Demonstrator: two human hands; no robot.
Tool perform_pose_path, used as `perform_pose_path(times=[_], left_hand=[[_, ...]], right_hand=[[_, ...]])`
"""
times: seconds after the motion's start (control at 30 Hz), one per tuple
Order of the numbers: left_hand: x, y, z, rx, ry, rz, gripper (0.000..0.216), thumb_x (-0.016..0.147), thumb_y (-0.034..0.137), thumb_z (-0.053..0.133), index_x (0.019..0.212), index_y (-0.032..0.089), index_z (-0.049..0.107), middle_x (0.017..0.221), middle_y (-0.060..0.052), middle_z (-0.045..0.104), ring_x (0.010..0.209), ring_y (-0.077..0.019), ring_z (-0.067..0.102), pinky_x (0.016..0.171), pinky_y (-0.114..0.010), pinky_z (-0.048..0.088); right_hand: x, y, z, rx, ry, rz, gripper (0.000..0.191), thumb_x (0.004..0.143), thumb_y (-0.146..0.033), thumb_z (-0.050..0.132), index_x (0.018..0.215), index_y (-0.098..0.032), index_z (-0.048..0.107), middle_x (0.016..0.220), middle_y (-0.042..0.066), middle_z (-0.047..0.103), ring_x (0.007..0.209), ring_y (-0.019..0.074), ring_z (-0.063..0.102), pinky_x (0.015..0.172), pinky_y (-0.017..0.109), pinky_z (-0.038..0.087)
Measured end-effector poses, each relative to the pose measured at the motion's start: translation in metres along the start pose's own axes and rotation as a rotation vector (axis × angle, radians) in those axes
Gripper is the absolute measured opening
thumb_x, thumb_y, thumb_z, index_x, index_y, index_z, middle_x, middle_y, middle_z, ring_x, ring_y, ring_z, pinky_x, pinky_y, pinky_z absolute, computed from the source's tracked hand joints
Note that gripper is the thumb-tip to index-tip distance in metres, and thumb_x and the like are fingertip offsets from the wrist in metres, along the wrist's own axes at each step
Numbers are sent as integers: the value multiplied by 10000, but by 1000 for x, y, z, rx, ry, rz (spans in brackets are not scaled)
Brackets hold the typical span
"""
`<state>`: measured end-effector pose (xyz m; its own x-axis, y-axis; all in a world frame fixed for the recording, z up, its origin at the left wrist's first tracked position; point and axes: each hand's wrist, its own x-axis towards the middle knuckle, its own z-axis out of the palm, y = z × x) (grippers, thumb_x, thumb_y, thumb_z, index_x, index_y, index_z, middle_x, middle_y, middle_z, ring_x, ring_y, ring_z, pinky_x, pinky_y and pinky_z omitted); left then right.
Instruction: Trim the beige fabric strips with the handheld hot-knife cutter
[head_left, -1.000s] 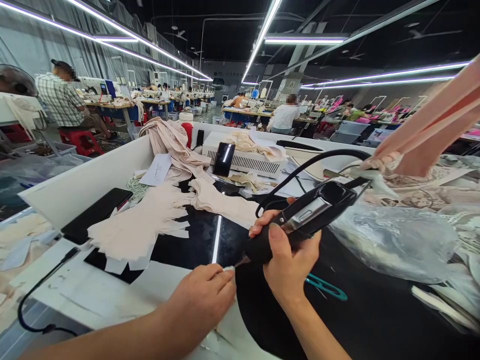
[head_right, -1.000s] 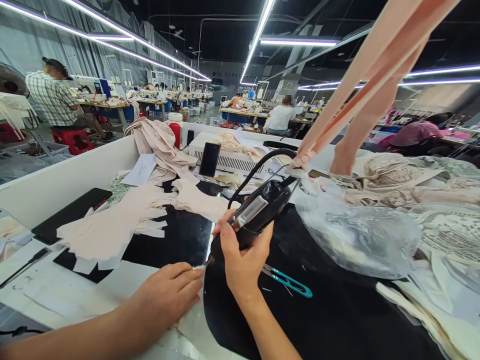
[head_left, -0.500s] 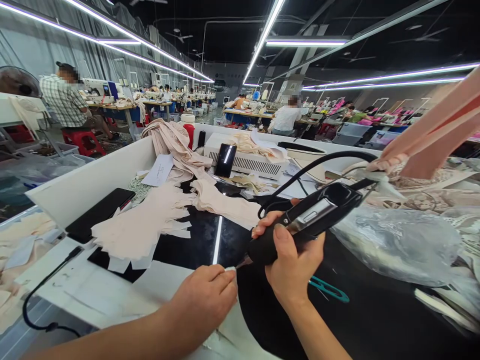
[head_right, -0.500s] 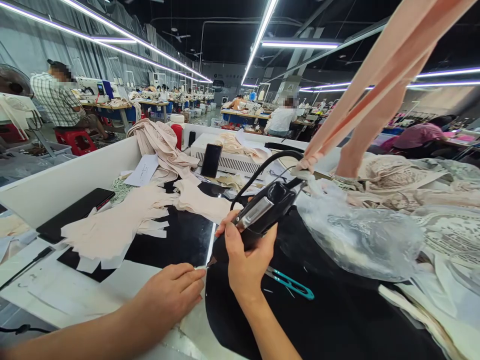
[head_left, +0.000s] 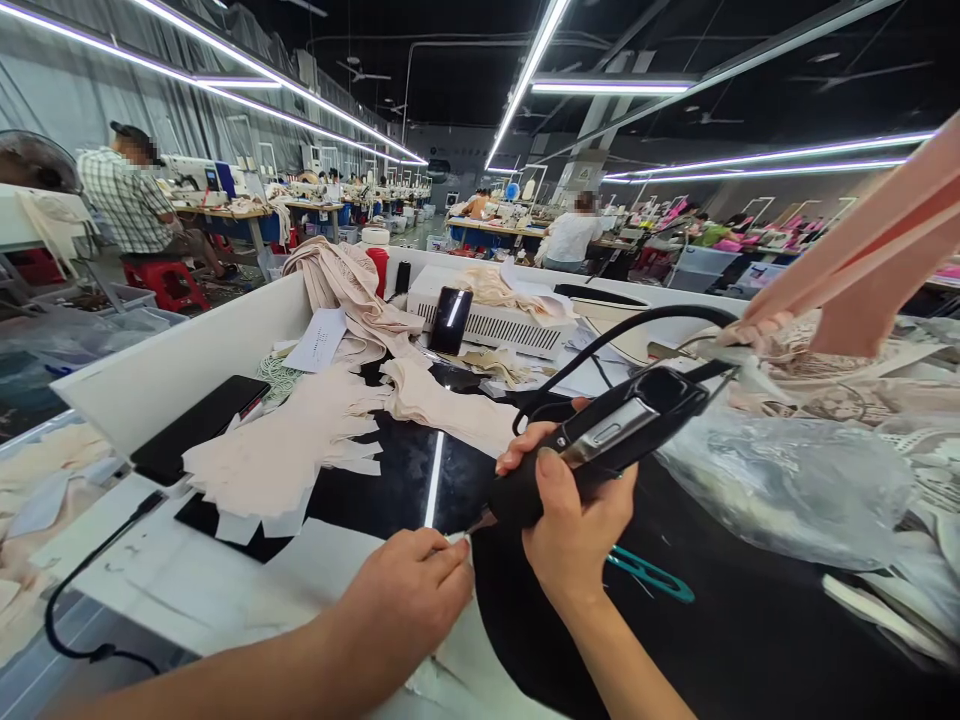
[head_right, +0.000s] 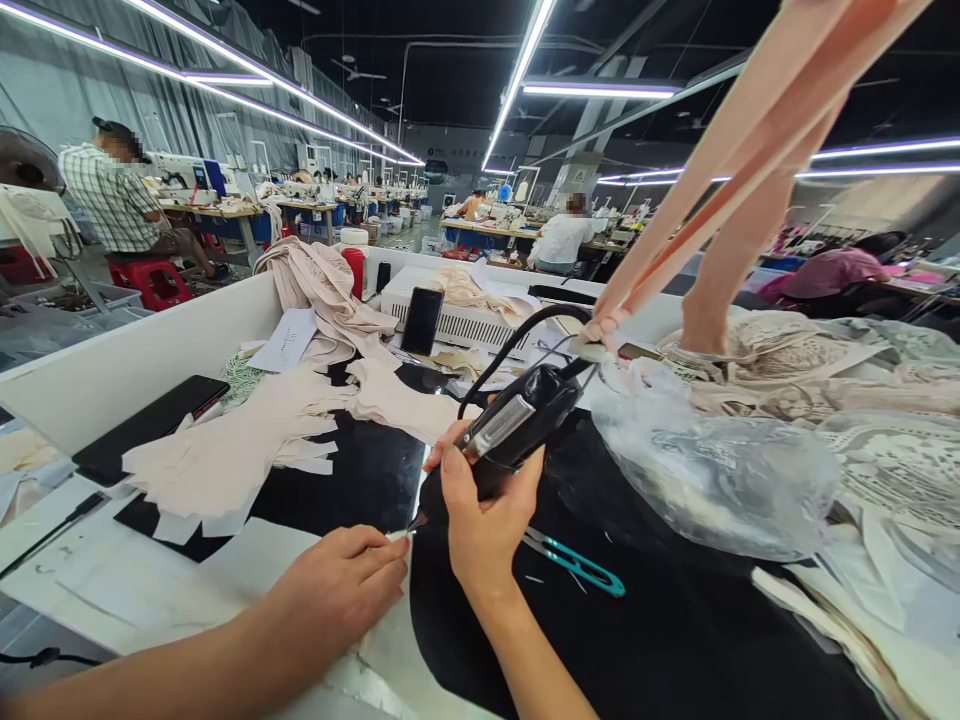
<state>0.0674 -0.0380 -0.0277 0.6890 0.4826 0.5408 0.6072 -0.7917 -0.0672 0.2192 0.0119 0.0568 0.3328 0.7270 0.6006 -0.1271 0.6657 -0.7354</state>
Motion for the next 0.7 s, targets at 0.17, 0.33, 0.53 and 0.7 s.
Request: perform_pose_path(times=[0.17, 0.33, 0.53, 0.7], left_hand=[[-1, -2, 0, -76, -36, -7, 143, 1022, 18, 574, 1114, 97, 648, 1082, -39, 752, 940, -176, 714, 869, -296, 595], [-1, -3, -1, -115, -35, -29, 150, 1001, 30, 610, 1123, 116, 625, 1091, -23, 746, 932, -182, 715, 844, -304, 600], [1, -3, 0, -110, -20, -24, 180, 1062, 41, 502, 1223, 54, 582, 920, -9, 724, 849, -178, 707, 828, -314, 602], [0, -2, 0, -97, -22, -11, 229, 1038, 12, 488, 1253, 35, 565, 939, -25, 723, 840, -187, 701, 819, -327, 603]], right_hand=[[0, 0, 1, -29, 11, 13, 288, 895, -251, 758, 1124, -287, 589, 793, -71, 682, 589, 127, 628, 531, 273, 555], [1, -1, 2, -3, 0, 12, 331, 893, -264, 767, 1172, -290, 592, 805, -69, 686, 607, 125, 632, 578, 283, 573], [-3, 0, 6, 6, -47, -3, 294, 909, -242, 737, 1157, -291, 586, 799, -71, 679, 590, 127, 628, 570, 292, 565], [-4, 3, 8, -6, -56, -19, 322, 916, -228, 716, 1194, -301, 569, 803, -76, 680, 585, 129, 626, 581, 302, 560]])
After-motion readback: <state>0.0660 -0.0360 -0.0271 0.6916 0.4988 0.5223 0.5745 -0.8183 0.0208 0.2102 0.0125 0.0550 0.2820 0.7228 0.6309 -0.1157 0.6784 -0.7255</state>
